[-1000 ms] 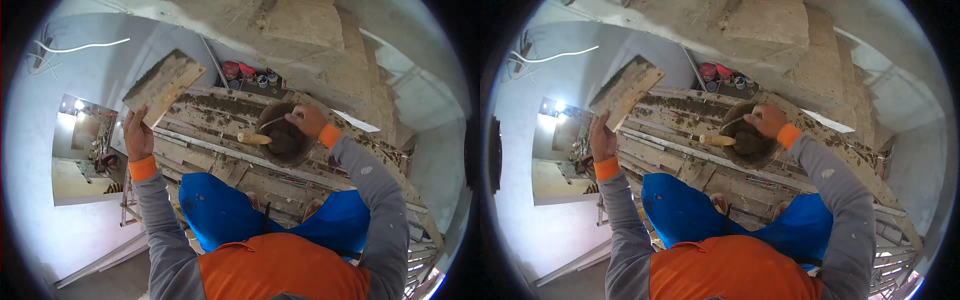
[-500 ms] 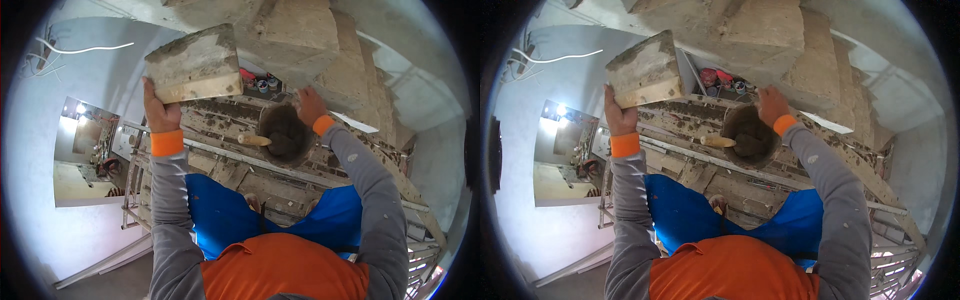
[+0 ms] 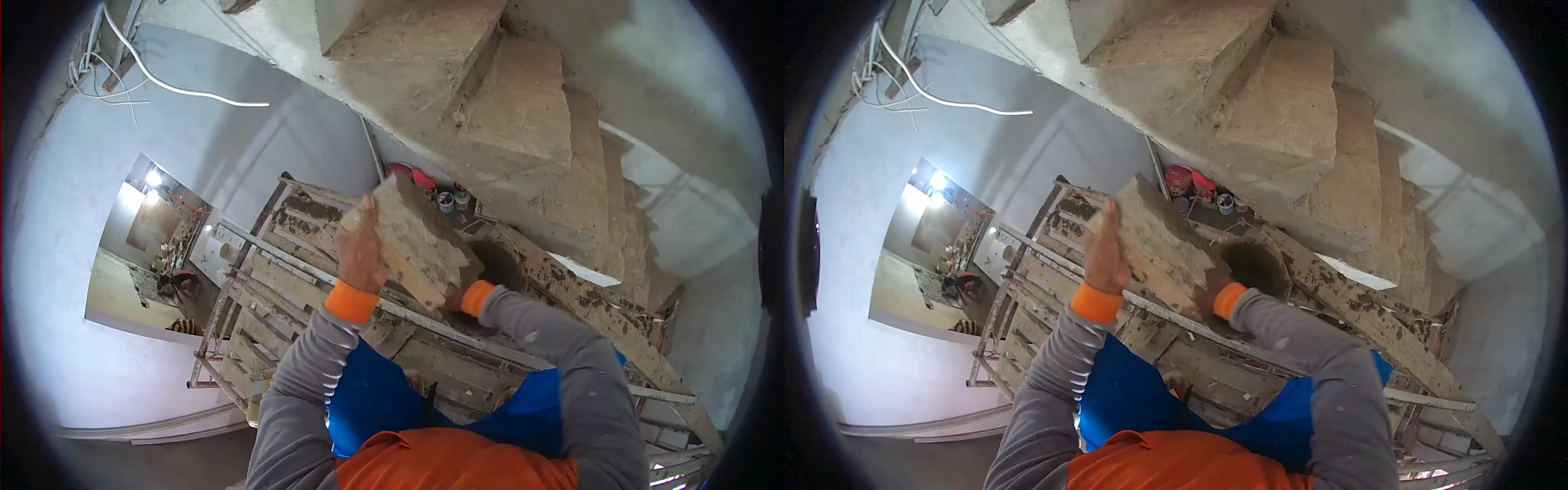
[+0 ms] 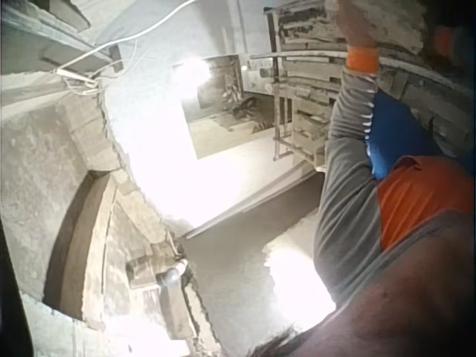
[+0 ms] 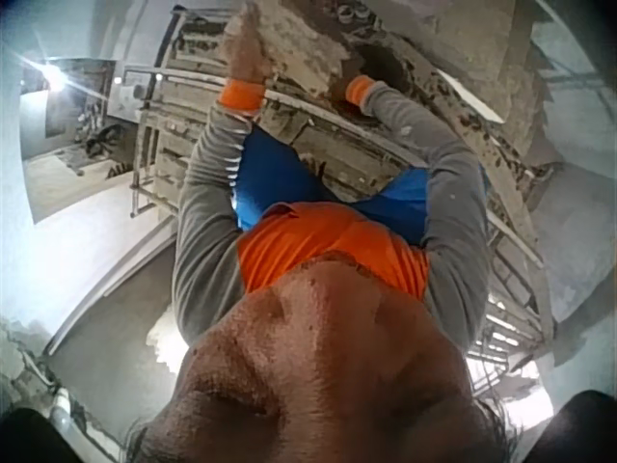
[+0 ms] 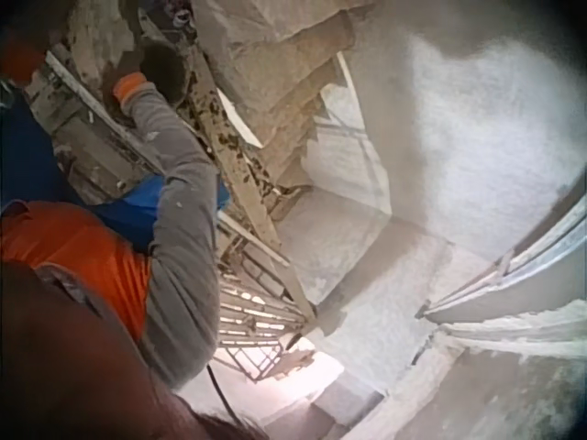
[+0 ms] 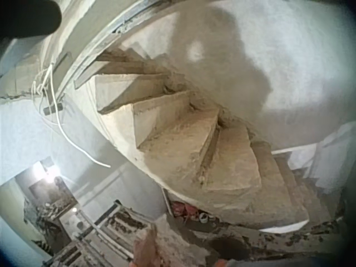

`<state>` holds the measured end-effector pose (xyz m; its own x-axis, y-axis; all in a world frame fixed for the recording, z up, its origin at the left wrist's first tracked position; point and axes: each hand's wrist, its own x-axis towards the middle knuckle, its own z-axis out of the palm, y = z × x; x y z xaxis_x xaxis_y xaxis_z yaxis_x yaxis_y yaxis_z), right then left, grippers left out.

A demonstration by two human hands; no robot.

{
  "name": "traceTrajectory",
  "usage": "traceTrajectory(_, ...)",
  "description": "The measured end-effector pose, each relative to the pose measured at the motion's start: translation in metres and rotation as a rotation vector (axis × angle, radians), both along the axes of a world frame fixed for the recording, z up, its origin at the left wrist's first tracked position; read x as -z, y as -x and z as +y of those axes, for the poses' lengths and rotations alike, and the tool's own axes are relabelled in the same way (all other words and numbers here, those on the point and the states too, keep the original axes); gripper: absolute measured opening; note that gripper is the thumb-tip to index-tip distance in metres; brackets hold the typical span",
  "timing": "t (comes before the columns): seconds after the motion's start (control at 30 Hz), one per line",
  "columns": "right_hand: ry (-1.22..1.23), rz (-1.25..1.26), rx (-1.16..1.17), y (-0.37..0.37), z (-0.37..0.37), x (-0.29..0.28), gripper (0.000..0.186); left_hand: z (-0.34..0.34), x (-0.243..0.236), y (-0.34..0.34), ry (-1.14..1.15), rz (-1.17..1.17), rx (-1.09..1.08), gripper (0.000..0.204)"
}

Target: The person rubs their hands, scoops mortar from a bucket onto a wooden float using a trowel, and spreads the mortar onto concrete stairs.

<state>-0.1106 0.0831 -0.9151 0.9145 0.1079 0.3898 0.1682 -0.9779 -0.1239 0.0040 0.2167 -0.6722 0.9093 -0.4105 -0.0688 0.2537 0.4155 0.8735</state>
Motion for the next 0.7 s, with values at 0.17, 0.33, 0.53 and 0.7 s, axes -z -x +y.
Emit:
traceTrajectory(0.17,-0.194,0.475,0.273,0.064,-0.063,-0.193,0.03,0.007,-0.027,-0.023,0.158,-0.011,0.063,0.027)
traceTrajectory(0.33,0.166,0.907,0.417,0.111,-0.081,-0.155,0.032,-0.032,0.007,-0.02,-0.362,-0.249,0.108,0.031)
traceTrajectory(0.53,0.211,1.029,0.357,0.132,-0.095,-0.173,0.033,-0.026,0.021,-0.034,-0.15,0.032,0.198,0.042)
traceTrajectory(0.7,-0.123,0.55,0.505,0.209,-0.142,-0.194,0.038,-0.021,0.017,-0.028,-0.054,0.252,0.348,0.045)
